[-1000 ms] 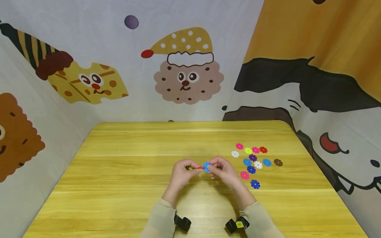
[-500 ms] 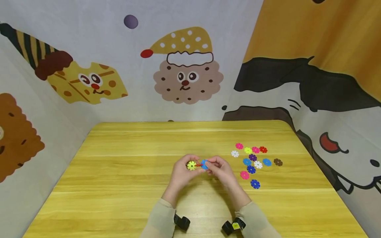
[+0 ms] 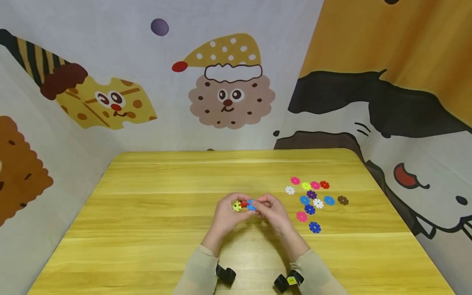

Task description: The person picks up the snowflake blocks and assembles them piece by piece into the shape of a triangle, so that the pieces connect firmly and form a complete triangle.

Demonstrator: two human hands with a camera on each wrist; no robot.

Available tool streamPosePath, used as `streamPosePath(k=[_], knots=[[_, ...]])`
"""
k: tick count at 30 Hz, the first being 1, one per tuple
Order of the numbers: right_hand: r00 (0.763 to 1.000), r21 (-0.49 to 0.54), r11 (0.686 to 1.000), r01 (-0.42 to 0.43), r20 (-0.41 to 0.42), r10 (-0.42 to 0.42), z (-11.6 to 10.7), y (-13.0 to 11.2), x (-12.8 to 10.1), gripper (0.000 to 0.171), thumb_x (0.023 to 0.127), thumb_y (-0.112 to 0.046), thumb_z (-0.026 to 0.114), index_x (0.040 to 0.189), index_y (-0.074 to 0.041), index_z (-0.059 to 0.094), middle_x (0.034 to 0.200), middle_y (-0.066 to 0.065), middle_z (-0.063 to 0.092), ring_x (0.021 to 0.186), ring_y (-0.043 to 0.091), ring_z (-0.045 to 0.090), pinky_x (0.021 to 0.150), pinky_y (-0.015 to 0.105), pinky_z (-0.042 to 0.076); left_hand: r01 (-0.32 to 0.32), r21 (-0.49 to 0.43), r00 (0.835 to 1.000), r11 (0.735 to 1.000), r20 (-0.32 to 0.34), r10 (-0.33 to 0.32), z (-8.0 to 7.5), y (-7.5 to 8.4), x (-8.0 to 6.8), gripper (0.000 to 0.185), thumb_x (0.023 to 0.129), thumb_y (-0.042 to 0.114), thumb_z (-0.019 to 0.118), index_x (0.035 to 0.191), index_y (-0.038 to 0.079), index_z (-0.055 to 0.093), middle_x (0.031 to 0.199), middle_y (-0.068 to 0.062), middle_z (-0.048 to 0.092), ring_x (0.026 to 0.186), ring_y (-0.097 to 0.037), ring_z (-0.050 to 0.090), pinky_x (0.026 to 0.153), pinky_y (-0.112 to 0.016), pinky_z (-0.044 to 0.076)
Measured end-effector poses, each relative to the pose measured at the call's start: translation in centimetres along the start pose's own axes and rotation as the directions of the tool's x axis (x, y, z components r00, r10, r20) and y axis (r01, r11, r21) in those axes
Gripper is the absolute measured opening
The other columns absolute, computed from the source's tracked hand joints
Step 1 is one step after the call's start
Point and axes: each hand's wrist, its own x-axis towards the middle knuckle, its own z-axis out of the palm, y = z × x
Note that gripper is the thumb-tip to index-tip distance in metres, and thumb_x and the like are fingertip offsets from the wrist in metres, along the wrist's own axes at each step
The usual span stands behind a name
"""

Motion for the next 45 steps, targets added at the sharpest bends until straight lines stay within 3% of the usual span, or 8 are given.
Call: streamPosePath(k=[5,8,12,16,25,28,38,45], knots=[[1.0,-0.041,0.999,0.004,0.02,-0.004,-1.1,0.0,0.1,0.015,0.095,-0.007,0.064,0.103,0.004,0.058,0.084,0.004,0.066,0.077,0.017,0.061,0.069,0.024,0.051,0.008,0.011,1.0,1.0,0.013,-0.008,-0.4,0.1,0.1,0.032,0.077,0.02,0.087,0.106,0.012,0.073,0.11,-0.002,0.069,0.108,-0.025,0.061,0.096,-0.049,0.047],[1.0,-0.123,0.992,0.008,0.022,-0.005,-2.6,-0.2,0.0,0.023,0.095,-0.011,0.065,0.109,0.006,0.058,0.091,0.006,0.068,0.085,0.02,0.063,0.074,0.026,0.053,0.036,0.018,0.999,0.999,0.031,-0.037,-0.7,0.1,0.2,0.032,0.077,0.02,0.086,0.106,0.014,0.073,0.11,0.0,0.068,0.108,-0.023,0.061,0.095,-0.048,0.048],[0.998,-0.271,0.961,0.045,0.048,-0.033,-5.5,-0.4,-0.4,0.031,0.096,-0.014,0.066,0.116,0.009,0.058,0.102,0.012,0.068,0.093,0.025,0.063,0.077,0.031,0.054,0.092,0.015,0.994,0.996,0.054,-0.093,-1.3,0.0,0.2,0.032,0.077,0.02,0.087,0.106,0.016,0.073,0.111,0.002,0.067,0.108,-0.022,0.059,0.097,-0.048,0.046],[0.995,-0.332,0.938,0.097,0.052,-0.085,-8.7,-0.8,-0.9,0.034,0.096,-0.01,0.065,0.12,0.013,0.056,0.104,0.02,0.065,0.086,0.025,0.064,0.069,0.032,0.055,0.125,-0.002,0.99,0.992,0.062,-0.124,-1.8,-0.2,0.2,0.032,0.076,0.018,0.087,0.105,0.016,0.073,0.112,0.001,0.067,0.109,-0.024,0.057,0.099,-0.049,0.044],[0.991,-0.468,0.877,0.11,-0.014,-0.131,-15.1,-1.7,-2.3,0.036,0.099,-0.014,0.062,0.124,0.011,0.056,0.103,0.015,0.064,0.089,0.017,0.06,0.073,0.028,0.054,0.133,-0.006,0.989,0.991,0.066,-0.133,-2.8,-0.1,0.3,0.031,0.076,0.017,0.087,0.104,0.014,0.073,0.11,-0.001,0.067,0.108,-0.025,0.057,0.099,-0.051,0.043],[0.986,-0.541,0.835,0.097,-0.065,-0.156,-16.9,-1.7,-2.6,0.038,0.099,-0.017,0.063,0.124,0.011,0.056,0.102,0.012,0.065,0.086,0.011,0.06,0.072,0.026,0.053,0.143,-0.007,0.987,0.99,0.069,-0.142,-3.0,-0.1,0.4,0.031,0.076,0.016,0.087,0.103,0.014,0.073,0.11,-0.002,0.067,0.109,-0.026,0.056,0.102,-0.052,0.041],[0.951,-0.742,0.667,-0.068,-0.251,-0.182,-22.4,-1.7,-4.1,0.046,0.097,-0.032,0.065,0.125,0.004,0.059,0.106,0.013,0.066,0.083,-0.01,0.048,0.067,0.016,0.045,0.147,-0.006,0.987,0.989,0.073,-0.146,-3.7,-0.3,0.2,0.031,0.076,0.016,0.087,0.103,0.014,0.074,0.112,-0.001,0.068,0.112,-0.027,0.056,0.102,-0.054,0.04],[0.936,-0.77,0.628,-0.112,-0.294,-0.194,-25.4,-1.8,-4.6,0.051,0.097,-0.036,0.064,0.127,0.004,0.058,0.106,0.012,0.065,0.08,-0.016,0.043,0.065,0.017,0.043,0.171,-0.004,0.983,0.985,0.064,-0.17,-4.2,-0.5,0.1,0.03,0.075,0.014,0.086,0.103,0.015,0.074,0.115,-0.001,0.067,0.113,-0.028,0.055,0.104,-0.054,0.039]])
